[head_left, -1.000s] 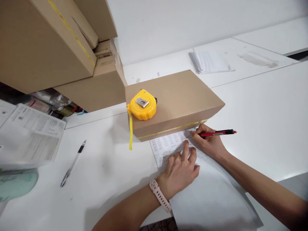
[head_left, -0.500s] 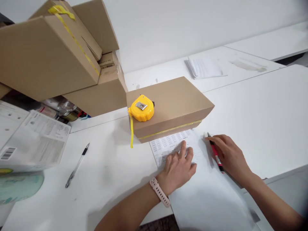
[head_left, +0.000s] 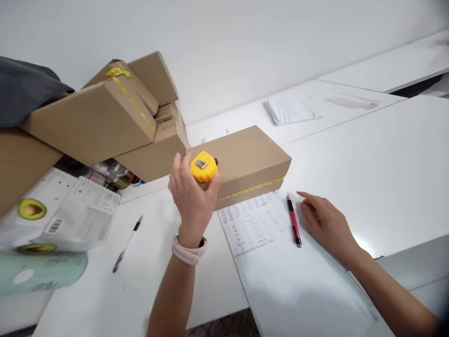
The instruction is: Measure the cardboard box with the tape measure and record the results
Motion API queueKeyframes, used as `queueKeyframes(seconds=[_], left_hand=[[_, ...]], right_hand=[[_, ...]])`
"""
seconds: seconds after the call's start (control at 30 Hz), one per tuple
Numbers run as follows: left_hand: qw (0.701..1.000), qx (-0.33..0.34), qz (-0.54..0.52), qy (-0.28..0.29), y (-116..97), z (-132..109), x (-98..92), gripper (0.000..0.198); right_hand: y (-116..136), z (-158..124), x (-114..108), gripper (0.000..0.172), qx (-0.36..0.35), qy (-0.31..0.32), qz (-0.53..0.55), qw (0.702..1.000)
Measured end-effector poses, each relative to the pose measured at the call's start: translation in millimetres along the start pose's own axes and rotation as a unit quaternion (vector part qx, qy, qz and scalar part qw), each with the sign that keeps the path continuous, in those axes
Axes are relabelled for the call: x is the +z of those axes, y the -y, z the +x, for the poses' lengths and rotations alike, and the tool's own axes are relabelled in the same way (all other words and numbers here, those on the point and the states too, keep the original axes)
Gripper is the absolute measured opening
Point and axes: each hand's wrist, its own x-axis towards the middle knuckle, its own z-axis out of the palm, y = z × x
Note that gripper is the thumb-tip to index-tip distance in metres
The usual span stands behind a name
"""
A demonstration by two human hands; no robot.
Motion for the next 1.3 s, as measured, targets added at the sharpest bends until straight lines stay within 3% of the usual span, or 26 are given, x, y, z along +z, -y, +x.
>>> queueKeyframes(seconds=[0.07,0.1,0.2,0.3,0.37,0.43,0.5,0.57,0.63,0.83,0.9,1.0,1.1,1.2,1.3], left_hand=[[0.995,-0.052,-0.033,0.073,7,12,5.3,0.063],[0.994,-0.061,-0.043,0.082,10,15,9.0,0.059],[0.996,-0.047,-0.068,0.03,10,13,14.8,0.05],[0.987,-0.052,-0.149,0.001,-4,-6,2.2,0.051],[0.964,-0.066,-0.253,0.057,-17,-26,-14.1,0.061],[0.899,-0.089,-0.384,0.192,-29,-46,-30.2,0.068],[0.832,-0.118,-0.448,0.305,-37,-61,-41.6,0.074],[0.808,-0.139,-0.448,0.356,-40,-69,-47.5,0.082],[0.807,-0.152,-0.434,0.369,-38,-72,-50.2,0.086],[0.812,-0.173,-0.444,0.337,-22,-66,-57.2,0.077],[0.825,-0.175,-0.446,0.298,-11,-57,-59.4,0.079],[0.857,-0.193,-0.43,0.207,18,-31,-64.1,0.082],[0.86,-0.245,-0.429,0.13,56,2,-71.4,0.081],[0.851,-0.287,-0.429,0.102,93,29,-76.3,0.067],[0.845,-0.315,-0.418,0.107,120,45,-74.0,0.053]], right_hand=[[-2,0,1,0.035,0.002,-0.002,0.009,1.0],[-2,0,1,0.033,0.002,-0.003,0.013,1.0],[0,-1,1,0.029,0.001,-0.027,0.032,0.999],[12,-4,-6,0.024,0.021,-0.114,0.074,0.99],[25,-6,-15,0.022,0.054,-0.122,0.144,0.98],[41,-7,-26,0.028,0.092,-0.034,0.268,0.959],[59,-5,-36,0.041,0.116,0.094,0.404,0.902],[75,-2,-43,0.051,0.119,0.185,0.492,0.842],[88,4,-47,0.052,0.118,0.22,0.523,0.815],[110,34,-50,0.045,0.146,0.247,0.618,0.732],[111,54,-54,0.044,0.152,0.215,0.614,0.744],[103,97,-64,0.038,0.14,0.133,0.584,0.788],[82,145,-71,0.029,0.135,0.061,0.58,0.801],[61,181,-63,0.025,0.157,0.025,0.564,0.81],[54,198,-41,0.025,0.183,0.015,0.529,0.829]])
